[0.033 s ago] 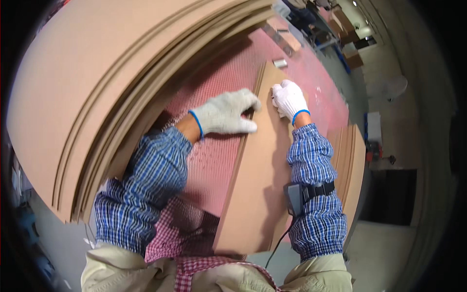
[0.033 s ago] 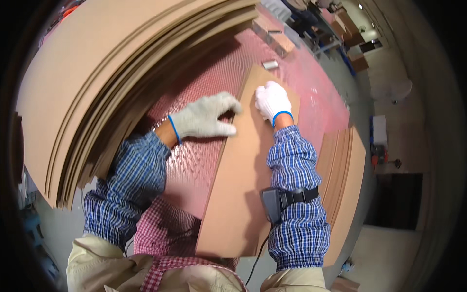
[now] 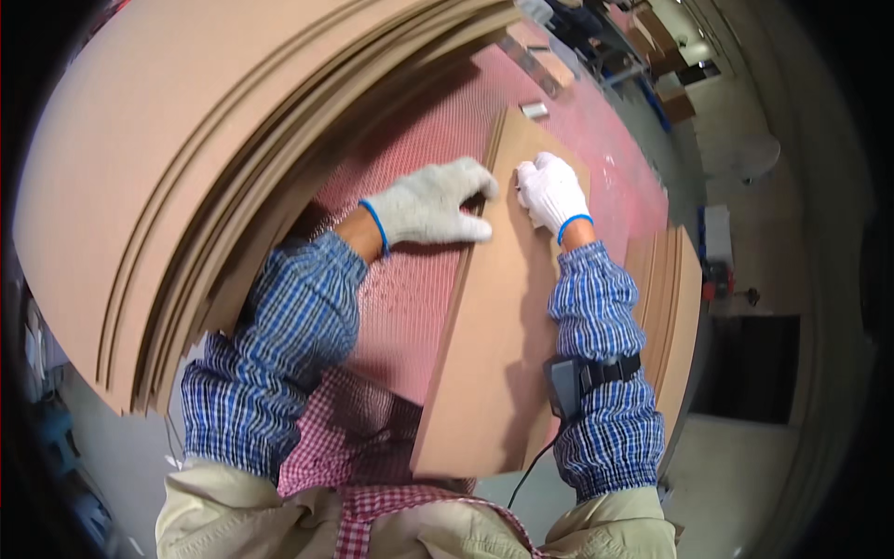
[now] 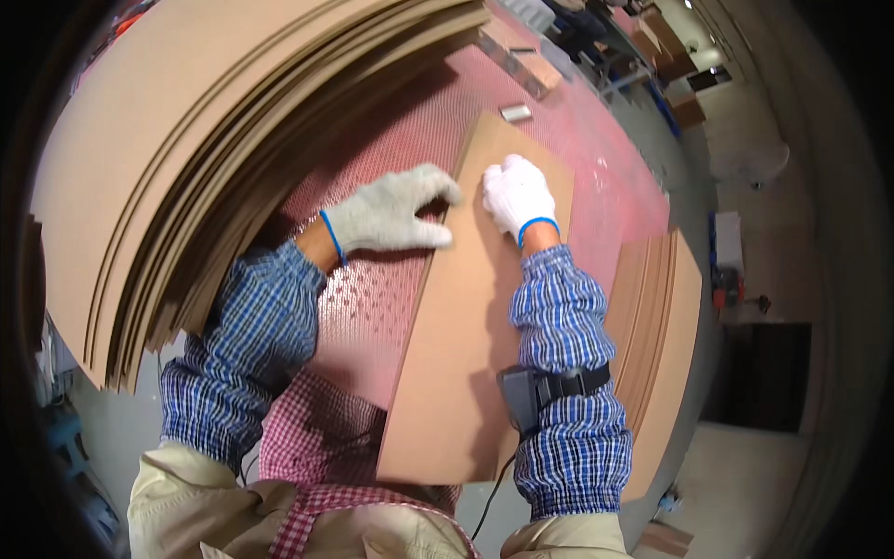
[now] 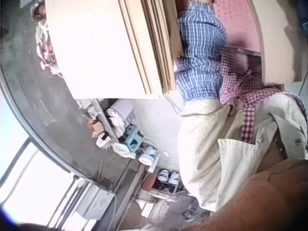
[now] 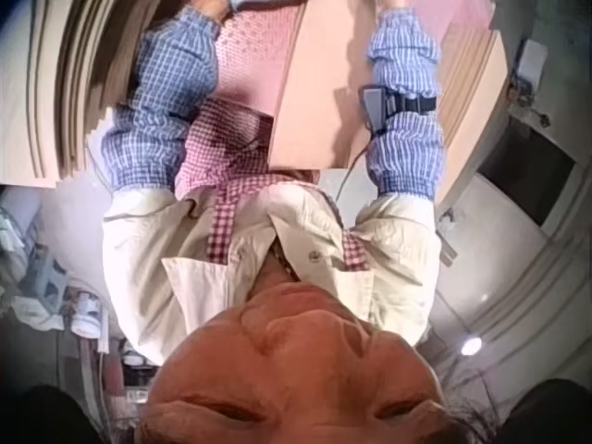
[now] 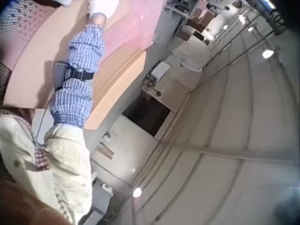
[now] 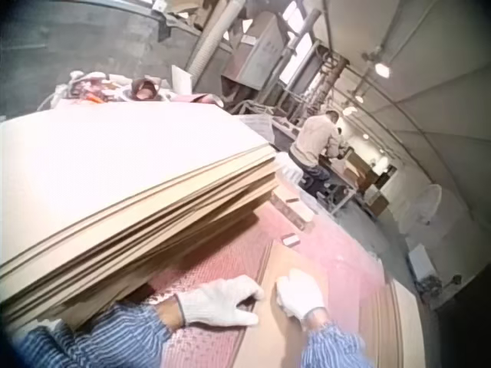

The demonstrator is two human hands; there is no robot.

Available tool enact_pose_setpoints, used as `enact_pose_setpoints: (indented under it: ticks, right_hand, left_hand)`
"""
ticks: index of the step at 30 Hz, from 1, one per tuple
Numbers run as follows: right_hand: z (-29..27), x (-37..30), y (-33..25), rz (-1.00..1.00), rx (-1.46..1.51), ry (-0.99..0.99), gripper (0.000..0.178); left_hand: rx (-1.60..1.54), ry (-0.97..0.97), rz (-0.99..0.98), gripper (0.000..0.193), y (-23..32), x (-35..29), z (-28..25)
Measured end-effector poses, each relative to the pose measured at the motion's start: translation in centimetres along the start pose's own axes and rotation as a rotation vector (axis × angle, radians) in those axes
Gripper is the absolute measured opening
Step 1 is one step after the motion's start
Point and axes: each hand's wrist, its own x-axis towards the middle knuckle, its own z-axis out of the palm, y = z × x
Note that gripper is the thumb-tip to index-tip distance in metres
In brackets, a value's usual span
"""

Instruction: Wiping wood panels with a cloth to remove dust or apply a finish.

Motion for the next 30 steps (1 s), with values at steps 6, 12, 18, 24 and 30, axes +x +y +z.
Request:
enact_pose_setpoints:
  ticks: [6,12,18,24,30]
  right_hand:
    - [2.7,-15.2,5.5,-0.260,-0.339,0.198,0.034]
    - [8.1,-29.9,10.8,-0.345,-0.212,0.128,0.024]
    - [6.8,-34.8,13.8,-0.284,-0.050,-0.108,0.024]
    - [4.9,-32.8,18.0,-0.408,-0.108,0.752,0.017]
    - [5.8,-32.3,19.2,-0.406,-0.086,0.744,0.018]
  left_hand:
    - [0.004,-0.044,-0.037,0.055,1.2,1.7,0.3]
    - [0.002,0.051,0.000,0.054,0.1,0.8,1.1]
    - [0.036,0.241,-0.066,0.038,1.6,-4.4,1.9]
    - [-0.450,0.047,-0.543,0.017,9.1,-16.7,3.6]
    - [-0.462,0.059,-0.705,0.018,11.9,-17.3,5.5]
